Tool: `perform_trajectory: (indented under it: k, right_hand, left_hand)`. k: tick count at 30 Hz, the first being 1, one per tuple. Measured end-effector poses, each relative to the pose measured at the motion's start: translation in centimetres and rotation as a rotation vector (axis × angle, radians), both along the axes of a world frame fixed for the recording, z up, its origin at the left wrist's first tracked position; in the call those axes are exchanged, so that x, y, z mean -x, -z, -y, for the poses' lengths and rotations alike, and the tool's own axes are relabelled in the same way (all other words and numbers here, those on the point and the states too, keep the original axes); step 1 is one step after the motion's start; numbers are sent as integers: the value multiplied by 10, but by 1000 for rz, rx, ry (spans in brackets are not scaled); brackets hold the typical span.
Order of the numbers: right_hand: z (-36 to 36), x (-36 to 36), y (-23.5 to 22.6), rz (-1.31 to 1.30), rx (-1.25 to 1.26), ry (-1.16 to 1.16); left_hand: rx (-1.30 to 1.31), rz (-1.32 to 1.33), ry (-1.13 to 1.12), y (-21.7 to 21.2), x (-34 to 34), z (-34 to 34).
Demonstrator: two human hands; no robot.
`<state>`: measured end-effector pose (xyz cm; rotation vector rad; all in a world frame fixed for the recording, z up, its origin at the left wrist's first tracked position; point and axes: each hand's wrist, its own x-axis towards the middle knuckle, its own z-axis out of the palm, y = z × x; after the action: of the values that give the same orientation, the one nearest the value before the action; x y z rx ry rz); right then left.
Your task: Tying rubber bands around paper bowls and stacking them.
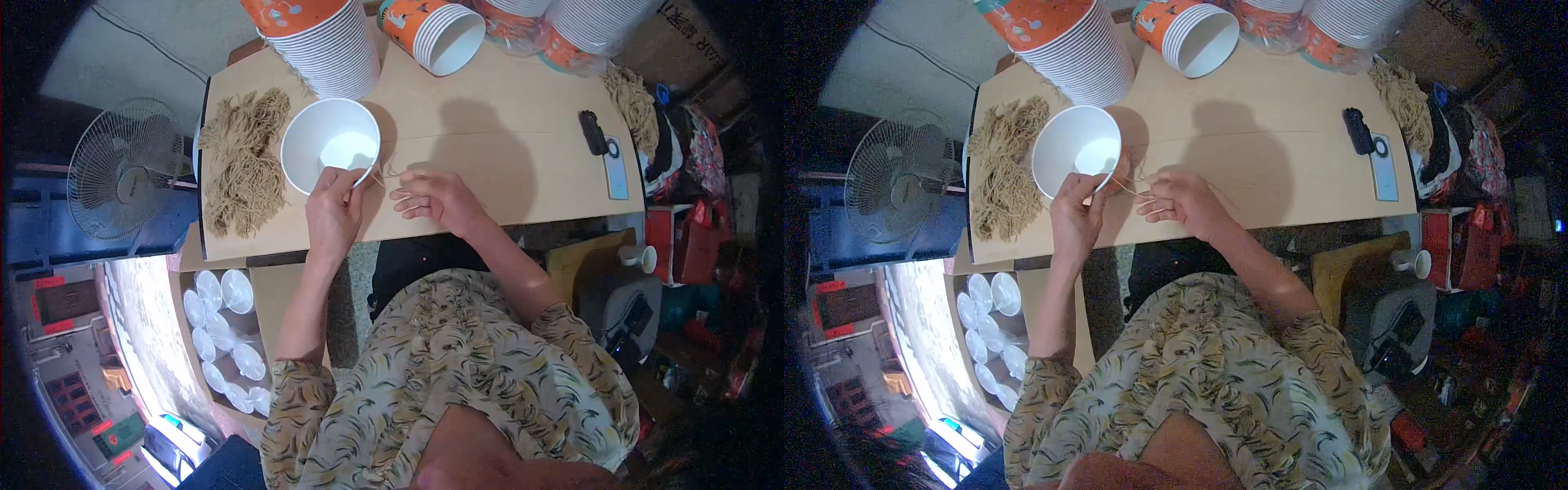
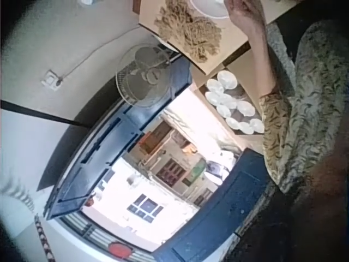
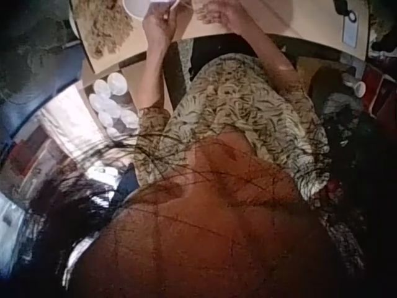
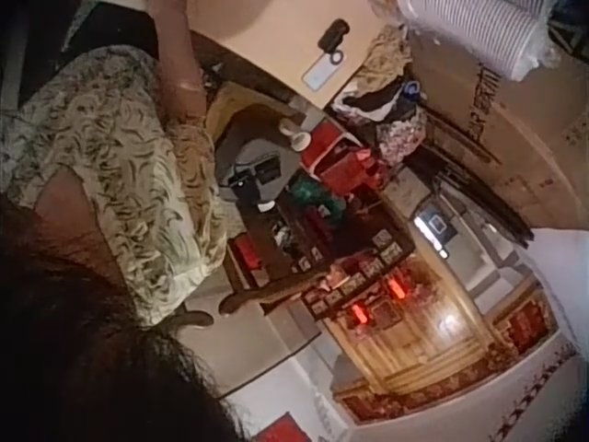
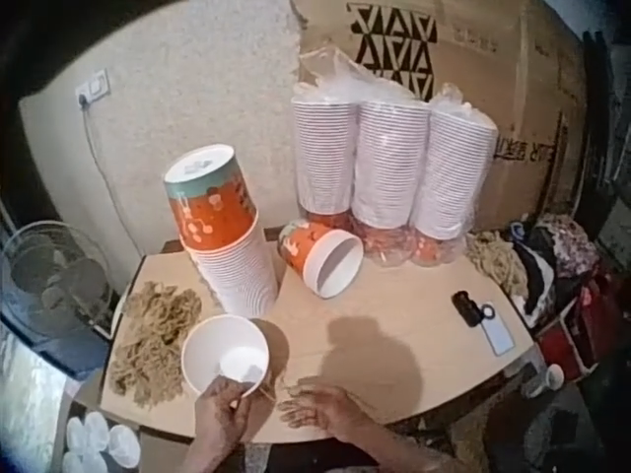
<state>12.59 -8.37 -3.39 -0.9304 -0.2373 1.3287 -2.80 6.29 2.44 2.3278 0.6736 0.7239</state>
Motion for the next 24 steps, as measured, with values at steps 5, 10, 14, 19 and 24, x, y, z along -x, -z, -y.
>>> perform_trajectory:
  k: [5,10,14,19,24]
  right_hand:
    - [-4,-8,13,-33,19,-87]
    - [-4,-4,20,41,46,-161]
    - [-8,7,19,301,58,-147]
    - [-10,6,35,392,4,-121]
    - [-8,9,44,498,-4,-59]
  left_hand:
    - [-1,-18,3,-1,-2,3]
    - [-78,-55,18,-6,-7,5]
    - [-26,-23,9,-2,-11,6]
    - [24,-19,15,-4,-15,7]
    - [18,-18,26,-2,-15,4]
